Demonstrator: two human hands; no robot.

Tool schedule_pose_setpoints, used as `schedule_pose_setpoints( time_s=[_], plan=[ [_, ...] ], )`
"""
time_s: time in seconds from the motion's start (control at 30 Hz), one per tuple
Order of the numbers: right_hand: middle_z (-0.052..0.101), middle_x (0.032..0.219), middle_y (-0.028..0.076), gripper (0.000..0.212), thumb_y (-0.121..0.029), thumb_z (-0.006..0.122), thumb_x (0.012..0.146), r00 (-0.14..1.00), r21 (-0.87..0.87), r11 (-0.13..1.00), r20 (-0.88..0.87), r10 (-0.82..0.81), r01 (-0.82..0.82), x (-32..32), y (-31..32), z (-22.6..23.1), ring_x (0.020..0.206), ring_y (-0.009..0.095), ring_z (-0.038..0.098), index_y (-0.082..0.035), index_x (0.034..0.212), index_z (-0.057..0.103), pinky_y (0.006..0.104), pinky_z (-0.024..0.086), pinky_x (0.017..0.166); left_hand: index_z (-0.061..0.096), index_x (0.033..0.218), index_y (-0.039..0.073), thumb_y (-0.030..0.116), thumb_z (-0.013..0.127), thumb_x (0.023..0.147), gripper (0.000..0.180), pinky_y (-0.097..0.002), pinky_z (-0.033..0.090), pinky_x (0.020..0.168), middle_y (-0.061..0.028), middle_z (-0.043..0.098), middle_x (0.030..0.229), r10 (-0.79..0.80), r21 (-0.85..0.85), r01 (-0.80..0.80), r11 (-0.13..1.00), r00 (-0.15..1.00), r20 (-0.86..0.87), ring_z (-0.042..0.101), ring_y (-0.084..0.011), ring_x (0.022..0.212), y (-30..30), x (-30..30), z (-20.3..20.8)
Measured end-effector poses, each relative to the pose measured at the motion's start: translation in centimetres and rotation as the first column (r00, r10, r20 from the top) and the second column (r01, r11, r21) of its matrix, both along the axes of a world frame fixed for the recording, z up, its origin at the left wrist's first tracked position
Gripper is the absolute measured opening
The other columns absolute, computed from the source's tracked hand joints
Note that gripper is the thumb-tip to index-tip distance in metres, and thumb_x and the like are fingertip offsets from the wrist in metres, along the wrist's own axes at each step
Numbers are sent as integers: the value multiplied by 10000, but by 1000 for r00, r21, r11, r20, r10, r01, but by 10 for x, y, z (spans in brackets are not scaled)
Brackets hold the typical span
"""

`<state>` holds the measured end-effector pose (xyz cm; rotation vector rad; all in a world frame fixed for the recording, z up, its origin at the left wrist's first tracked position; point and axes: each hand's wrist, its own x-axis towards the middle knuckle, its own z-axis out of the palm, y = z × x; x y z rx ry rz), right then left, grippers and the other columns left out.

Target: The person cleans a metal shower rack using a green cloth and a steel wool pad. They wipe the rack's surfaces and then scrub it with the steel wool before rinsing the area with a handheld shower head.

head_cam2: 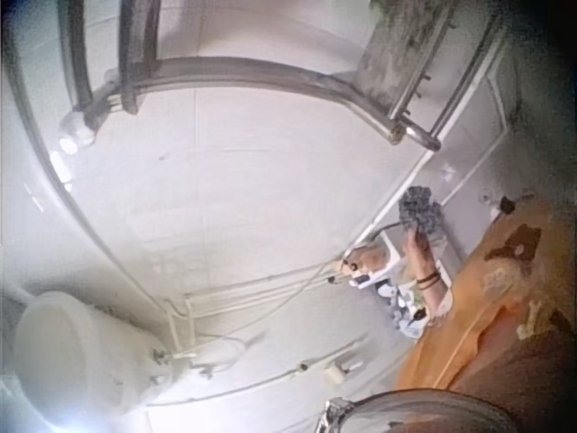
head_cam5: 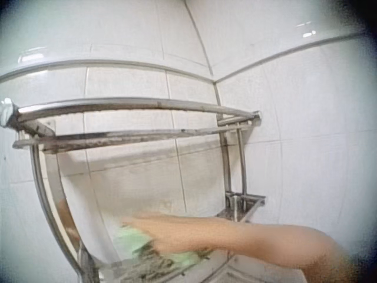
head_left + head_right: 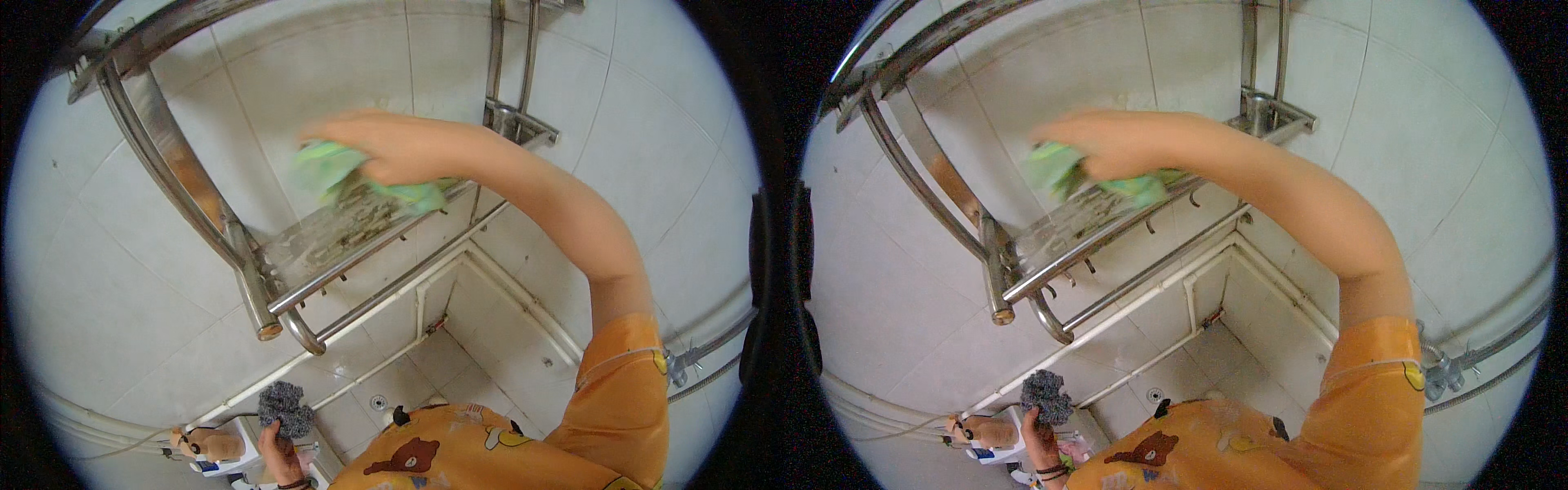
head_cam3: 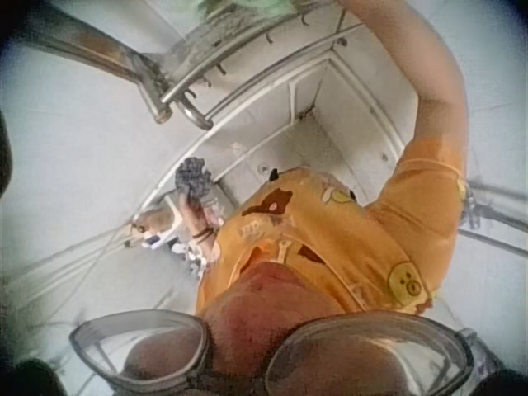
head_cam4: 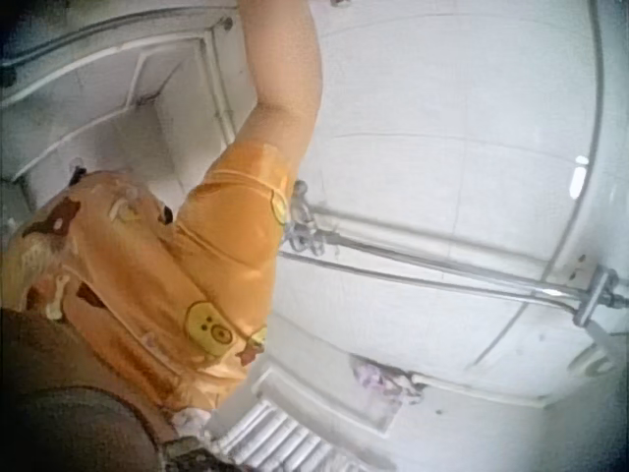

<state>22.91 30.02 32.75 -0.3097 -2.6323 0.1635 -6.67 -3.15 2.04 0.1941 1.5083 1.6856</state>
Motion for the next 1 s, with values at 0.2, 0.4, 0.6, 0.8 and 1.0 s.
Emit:
schedule_pose_setpoints(
  time_s=[0.2,0.4,0.6,0.8,1.0],
  plan=[
    [581,1040,149,404,-87,567,748,869,-512,840,319,379,-178,-69,-14,-8,943,251,553,-19,1144,524,355,420,834,482,658,126,127,627,763,179,-207,239,412,54,444,606,81,48,-84,995,995,62,352,-48,452,23,21,8],
    [562,1096,97,479,-347,628,802,845,-802,581,401,354,138,-43,-15,-9,956,197,526,-13,1137,553,288,410,813,560,1048,-25,160,598,788,321,-313,454,794,-83,612,984,-72,109,62,992,994,85,583,-195,889,19,6,-9],
    [539,1139,97,340,-109,580,747,873,-622,773,438,214,123,-1,5,-14,975,208,510,30,1056,588,295,385,861,577,938,-15,159,609,772,242,-268,441,680,-69,598,899,-29,110,22,994,997,66,565,-149,787,31,21,10],
    [528,1196,115,329,-19,491,715,843,-263,899,508,-179,349,62,26,-5,1017,231,531,13,1024,598,327,413,875,562,762,71,183,620,769,126,-193,321,473,0,567,759,-106,77,104,992,994,23,473,-64,574,34,13,7],
    [526,1171,165,318,-53,531,704,885,-62,885,-41,-464,461,81,-33,9,1061,276,531,-11,1010,605,354,422,871,586,877,5,172,624,768,204,-266,447,651,-70,600,881,-19,99,15,995,999,34,569,-154,755,31,25,22]
  ],
)
